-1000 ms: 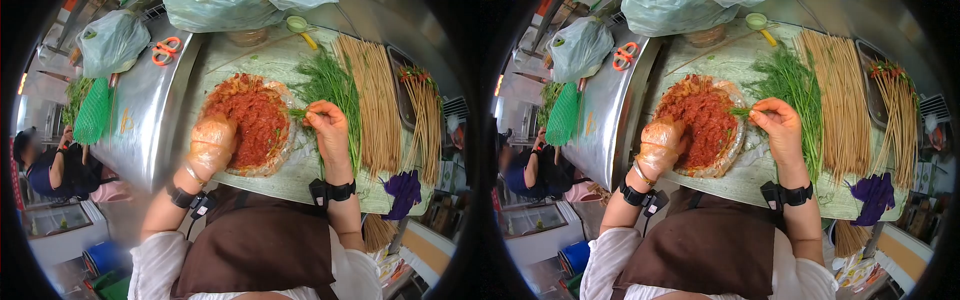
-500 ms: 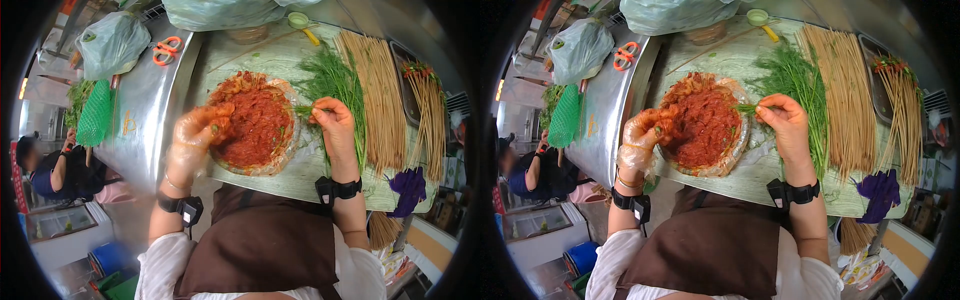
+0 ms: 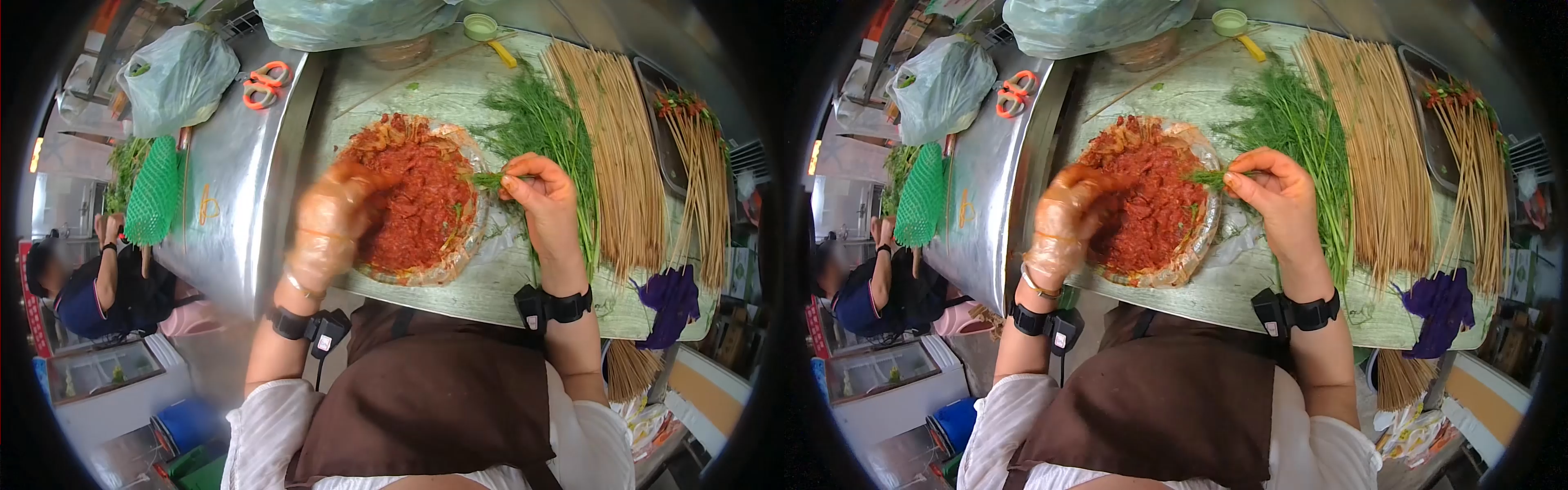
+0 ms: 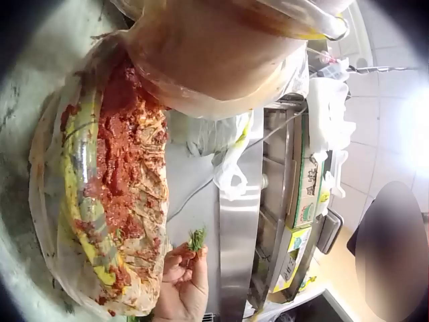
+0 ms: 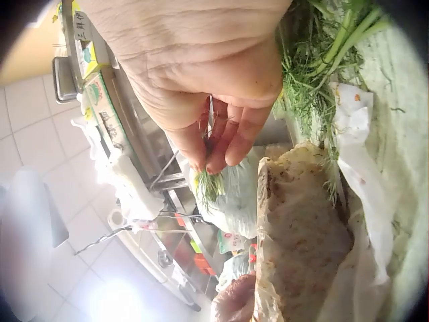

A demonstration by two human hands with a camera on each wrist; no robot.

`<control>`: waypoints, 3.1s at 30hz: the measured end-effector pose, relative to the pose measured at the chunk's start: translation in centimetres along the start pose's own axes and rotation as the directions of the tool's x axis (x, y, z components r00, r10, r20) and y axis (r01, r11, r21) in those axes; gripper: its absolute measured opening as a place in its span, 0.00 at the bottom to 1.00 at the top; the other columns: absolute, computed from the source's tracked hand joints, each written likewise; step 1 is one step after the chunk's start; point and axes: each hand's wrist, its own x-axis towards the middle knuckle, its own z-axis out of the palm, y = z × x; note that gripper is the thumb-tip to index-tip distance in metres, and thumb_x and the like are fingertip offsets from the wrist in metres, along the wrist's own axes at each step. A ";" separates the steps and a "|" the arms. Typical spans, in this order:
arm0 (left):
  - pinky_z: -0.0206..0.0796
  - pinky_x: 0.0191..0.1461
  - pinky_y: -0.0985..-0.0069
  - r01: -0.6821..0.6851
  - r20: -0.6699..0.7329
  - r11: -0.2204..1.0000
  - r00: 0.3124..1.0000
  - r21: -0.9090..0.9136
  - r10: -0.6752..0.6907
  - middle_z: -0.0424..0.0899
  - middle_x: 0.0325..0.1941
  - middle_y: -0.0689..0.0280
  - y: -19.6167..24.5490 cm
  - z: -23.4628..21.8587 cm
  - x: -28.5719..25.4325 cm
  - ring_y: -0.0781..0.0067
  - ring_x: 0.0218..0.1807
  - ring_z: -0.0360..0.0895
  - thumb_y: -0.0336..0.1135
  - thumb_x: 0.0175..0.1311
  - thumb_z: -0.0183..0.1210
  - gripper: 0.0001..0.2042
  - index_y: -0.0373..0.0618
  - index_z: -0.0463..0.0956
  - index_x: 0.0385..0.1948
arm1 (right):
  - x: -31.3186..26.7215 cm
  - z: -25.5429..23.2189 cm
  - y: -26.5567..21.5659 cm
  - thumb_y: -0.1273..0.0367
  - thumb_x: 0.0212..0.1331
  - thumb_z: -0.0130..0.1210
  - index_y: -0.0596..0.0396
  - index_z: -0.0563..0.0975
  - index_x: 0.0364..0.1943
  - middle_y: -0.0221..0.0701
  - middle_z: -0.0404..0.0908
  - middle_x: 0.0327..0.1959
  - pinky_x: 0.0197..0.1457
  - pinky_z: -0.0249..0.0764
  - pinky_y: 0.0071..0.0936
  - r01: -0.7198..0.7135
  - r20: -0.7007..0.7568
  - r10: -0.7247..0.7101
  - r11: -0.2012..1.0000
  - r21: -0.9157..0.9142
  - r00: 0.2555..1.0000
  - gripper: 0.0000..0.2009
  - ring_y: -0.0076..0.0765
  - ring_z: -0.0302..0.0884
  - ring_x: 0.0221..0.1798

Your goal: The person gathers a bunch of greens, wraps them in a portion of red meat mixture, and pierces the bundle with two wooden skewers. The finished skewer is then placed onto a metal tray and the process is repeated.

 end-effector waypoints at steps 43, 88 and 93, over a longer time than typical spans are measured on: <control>0.74 0.45 0.76 0.249 0.204 0.392 0.967 -0.886 -0.155 0.82 0.40 0.59 -0.6 3.8 -2.8 0.71 0.40 0.80 0.31 0.64 0.56 0.13 0.32 0.72 0.46 | 0.0 8.0 -1.1 0.77 0.45 0.64 0.58 0.80 0.29 0.32 0.79 0.35 0.38 0.72 0.23 0.400 0.378 -0.166 0.582 -0.708 0.911 0.06 0.29 0.77 0.36; 0.78 0.50 0.67 -0.004 0.067 -0.190 0.928 -0.982 -0.365 0.75 0.51 0.55 -1.4 3.7 -2.1 0.58 0.49 0.78 0.23 0.64 0.51 0.16 0.37 0.66 0.53 | -1.8 6.6 -2.9 0.70 0.64 0.52 0.59 0.74 0.40 0.33 0.80 0.33 0.36 0.76 0.21 0.136 -0.182 -0.204 0.935 -0.327 0.962 0.07 0.26 0.79 0.32; 0.78 0.49 0.68 0.071 0.105 -0.106 0.927 -0.992 -0.359 0.76 0.51 0.55 -1.6 4.3 -2.1 0.59 0.47 0.79 0.23 0.64 0.51 0.14 0.34 0.68 0.52 | -3.7 6.7 -1.6 0.69 0.65 0.50 0.59 0.74 0.39 0.35 0.79 0.32 0.35 0.78 0.24 0.018 0.055 -0.006 0.978 -0.207 0.998 0.07 0.29 0.80 0.32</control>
